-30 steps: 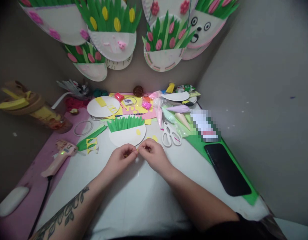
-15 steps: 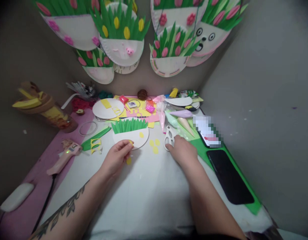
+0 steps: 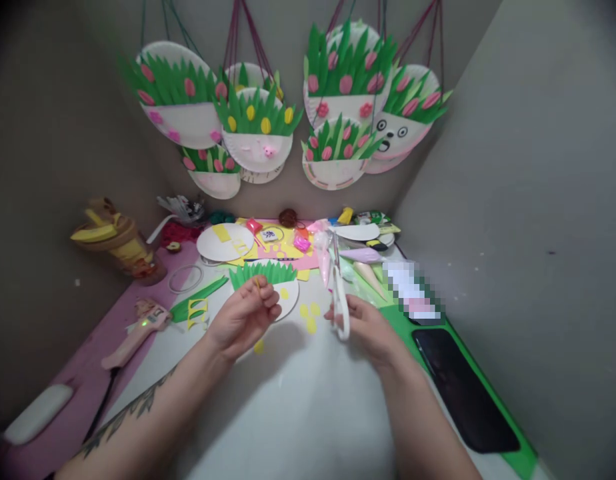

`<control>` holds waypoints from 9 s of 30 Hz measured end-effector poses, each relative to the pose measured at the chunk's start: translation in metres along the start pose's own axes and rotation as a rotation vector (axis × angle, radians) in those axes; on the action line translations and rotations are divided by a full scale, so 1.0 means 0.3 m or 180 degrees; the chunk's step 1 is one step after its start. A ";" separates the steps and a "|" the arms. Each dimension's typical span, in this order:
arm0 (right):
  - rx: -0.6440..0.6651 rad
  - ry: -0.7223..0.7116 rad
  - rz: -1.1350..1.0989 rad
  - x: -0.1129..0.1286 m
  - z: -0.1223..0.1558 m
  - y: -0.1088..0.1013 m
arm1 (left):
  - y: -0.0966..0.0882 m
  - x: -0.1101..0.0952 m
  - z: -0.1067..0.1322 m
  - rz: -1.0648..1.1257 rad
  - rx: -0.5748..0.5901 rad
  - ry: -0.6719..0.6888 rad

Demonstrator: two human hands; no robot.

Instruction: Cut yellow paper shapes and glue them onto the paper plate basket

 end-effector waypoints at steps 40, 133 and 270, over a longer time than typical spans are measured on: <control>0.0519 -0.0332 0.0704 -0.125 -0.027 0.261 | 0.001 0.043 -0.084 -0.1152 -0.1207 0.0014; 0.0519 -0.0188 0.0803 -0.117 -0.034 0.246 | -0.033 0.049 -0.086 -0.2081 -0.1095 0.0130; 0.0909 0.0013 0.1363 -0.009 -0.015 0.127 | -0.037 -0.060 -0.088 -0.4063 0.0100 -0.0182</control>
Point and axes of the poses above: each hand's wrist, its own z-axis away from the middle knuckle, its own y-axis out of the palm, x = y × z, the point moved 1 cm from there along -z, towards the middle knuckle, and after that the axes turned 13 degrees about x, right-handed, at the moved point
